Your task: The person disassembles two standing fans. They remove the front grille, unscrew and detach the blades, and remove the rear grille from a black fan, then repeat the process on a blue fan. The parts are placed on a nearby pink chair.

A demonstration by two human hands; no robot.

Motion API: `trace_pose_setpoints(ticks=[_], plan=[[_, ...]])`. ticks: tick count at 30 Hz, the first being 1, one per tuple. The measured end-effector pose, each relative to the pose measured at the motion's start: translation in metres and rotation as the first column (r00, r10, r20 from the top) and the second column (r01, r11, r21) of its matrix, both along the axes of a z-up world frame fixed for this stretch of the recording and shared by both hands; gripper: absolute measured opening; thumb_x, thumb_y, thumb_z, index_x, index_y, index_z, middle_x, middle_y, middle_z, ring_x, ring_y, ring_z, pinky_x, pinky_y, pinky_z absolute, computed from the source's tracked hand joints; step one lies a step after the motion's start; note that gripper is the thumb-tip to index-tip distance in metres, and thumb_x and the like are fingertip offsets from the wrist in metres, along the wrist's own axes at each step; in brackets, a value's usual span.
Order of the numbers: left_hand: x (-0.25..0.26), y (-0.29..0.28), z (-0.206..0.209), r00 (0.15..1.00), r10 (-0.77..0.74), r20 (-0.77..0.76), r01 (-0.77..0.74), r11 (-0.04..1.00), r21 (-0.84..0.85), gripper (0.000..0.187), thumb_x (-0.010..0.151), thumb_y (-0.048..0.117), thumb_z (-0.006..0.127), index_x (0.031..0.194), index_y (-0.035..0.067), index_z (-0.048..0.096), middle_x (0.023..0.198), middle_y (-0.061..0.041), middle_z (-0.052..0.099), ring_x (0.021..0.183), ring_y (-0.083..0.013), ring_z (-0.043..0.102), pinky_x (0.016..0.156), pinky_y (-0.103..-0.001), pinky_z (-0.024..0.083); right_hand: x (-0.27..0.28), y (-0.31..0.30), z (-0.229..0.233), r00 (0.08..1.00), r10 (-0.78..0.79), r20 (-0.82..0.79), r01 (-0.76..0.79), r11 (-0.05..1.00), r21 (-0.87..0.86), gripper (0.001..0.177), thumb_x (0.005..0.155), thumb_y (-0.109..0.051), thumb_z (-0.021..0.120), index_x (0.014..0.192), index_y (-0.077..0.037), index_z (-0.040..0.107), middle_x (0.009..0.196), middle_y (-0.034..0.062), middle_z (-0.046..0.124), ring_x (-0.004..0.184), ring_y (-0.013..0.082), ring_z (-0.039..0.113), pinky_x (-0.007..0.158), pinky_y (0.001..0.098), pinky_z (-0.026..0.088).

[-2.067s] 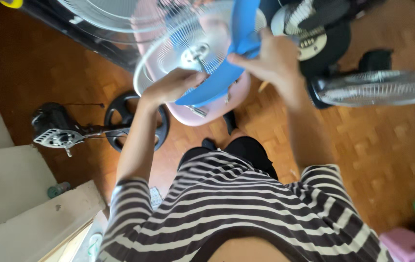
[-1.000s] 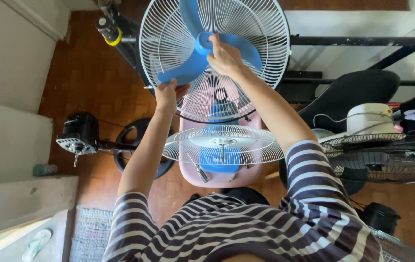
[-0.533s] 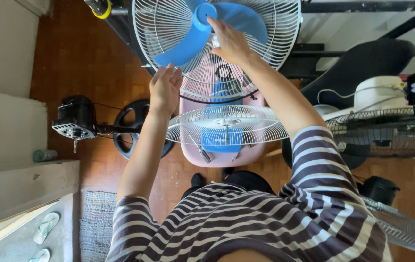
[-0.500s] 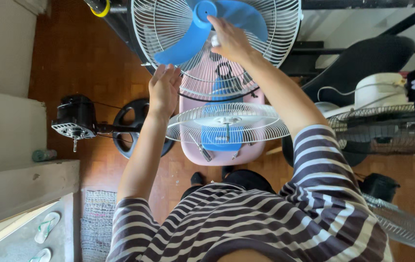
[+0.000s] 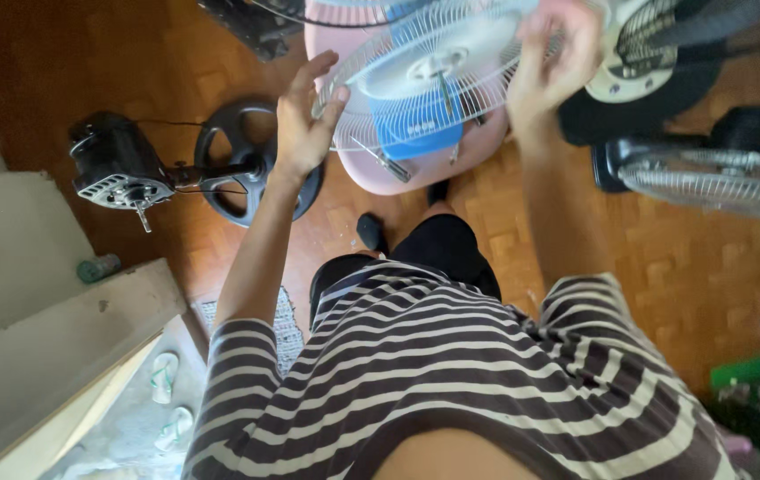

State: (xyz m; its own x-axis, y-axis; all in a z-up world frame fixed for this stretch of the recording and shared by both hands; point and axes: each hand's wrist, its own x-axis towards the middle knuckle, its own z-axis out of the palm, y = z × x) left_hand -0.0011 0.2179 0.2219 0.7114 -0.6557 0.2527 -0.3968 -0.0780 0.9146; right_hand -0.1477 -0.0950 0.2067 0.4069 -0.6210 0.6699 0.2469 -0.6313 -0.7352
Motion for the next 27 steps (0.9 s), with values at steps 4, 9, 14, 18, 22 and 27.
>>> trace_pose_setpoints(ticks=[4, 9, 14, 18, 22, 27], plan=[[-0.002, -0.007, -0.011, 0.983, -0.009, 0.181, 0.001, 0.999, 0.047, 0.044, 0.104, 0.018, 0.072, 0.140, 0.000, 0.056, 0.130, -0.025, 0.068, 0.120, -0.0403, 0.068, 0.103, -0.044, 0.053, -0.038, 0.049, -0.094, 0.968, 0.059, -0.244, 0.085, 0.838, 0.539, 0.023, 0.102, -0.021, 0.065, 0.115, -0.003, 0.064, 0.092, 0.0079, 0.067, 0.073, 0.0157, 0.062, 0.061, 0.0277, 0.049], [-0.003, -0.016, -0.026, 0.972, 0.050, 0.231, -0.051, 0.999, -0.002, 0.041, 0.099, -0.002, 0.062, 0.140, 0.003, 0.057, 0.120, -0.025, 0.071, 0.112, -0.0406, 0.072, 0.095, -0.043, 0.058, -0.015, 0.032, -0.159, 0.820, 0.423, -0.387, 0.214, 0.400, 0.891, 0.060, 0.088, -0.051, 0.063, 0.129, -0.007, 0.056, 0.123, 0.0150, 0.073, 0.097, 0.0278, 0.074, 0.078, 0.0392, 0.059], [0.001, -0.019, -0.034, 0.953, 0.113, 0.280, -0.114, 0.993, -0.011, 0.048, 0.093, -0.013, 0.054, 0.137, 0.008, 0.060, 0.117, -0.024, 0.073, 0.111, -0.0388, 0.074, 0.096, -0.043, 0.060, 0.004, 0.026, -0.154, 0.698, 0.659, -0.281, 0.102, 0.297, 0.949, 0.086, 0.083, -0.072, 0.053, 0.134, -0.002, 0.057, 0.130, 0.0167, 0.071, 0.114, 0.0320, 0.068, 0.097, 0.0509, 0.051], [0.001, -0.018, -0.039, 0.956, 0.104, 0.275, -0.114, 0.993, 0.020, 0.052, 0.087, -0.014, 0.053, 0.134, 0.007, 0.061, 0.113, -0.024, 0.073, 0.107, -0.0396, 0.074, 0.091, -0.044, 0.060, 0.001, 0.021, -0.137, 0.655, 0.716, -0.243, 0.082, 0.253, 0.964, 0.091, 0.080, -0.073, 0.050, 0.135, -0.001, 0.058, 0.128, 0.0161, 0.073, 0.111, 0.0324, 0.068, 0.095, 0.0506, 0.050], [0.003, -0.019, -0.040, 0.944, 0.113, 0.311, -0.114, 0.993, -0.015, 0.049, 0.090, -0.014, 0.054, 0.134, 0.006, 0.060, 0.113, -0.024, 0.073, 0.106, -0.0392, 0.074, 0.091, -0.044, 0.061, 0.009, 0.023, -0.123, 0.544, 0.794, -0.270, 0.059, 0.285, 0.957, 0.092, 0.082, -0.075, 0.050, 0.137, -0.002, 0.055, 0.130, 0.0154, 0.072, 0.113, 0.0313, 0.068, 0.098, 0.0503, 0.050], [0.006, -0.020, -0.044, 0.942, 0.103, 0.319, -0.109, 0.994, 0.003, 0.052, 0.088, -0.015, 0.053, 0.134, 0.006, 0.060, 0.109, -0.023, 0.073, 0.102, -0.0385, 0.075, 0.088, -0.044, 0.061, 0.017, 0.027, -0.115, 0.474, 0.825, -0.309, 0.023, 0.339, 0.940, 0.084, 0.088, -0.071, 0.052, 0.136, -0.001, 0.056, 0.129, 0.0164, 0.071, 0.115, 0.0286, 0.068, 0.098, 0.0476, 0.051]])
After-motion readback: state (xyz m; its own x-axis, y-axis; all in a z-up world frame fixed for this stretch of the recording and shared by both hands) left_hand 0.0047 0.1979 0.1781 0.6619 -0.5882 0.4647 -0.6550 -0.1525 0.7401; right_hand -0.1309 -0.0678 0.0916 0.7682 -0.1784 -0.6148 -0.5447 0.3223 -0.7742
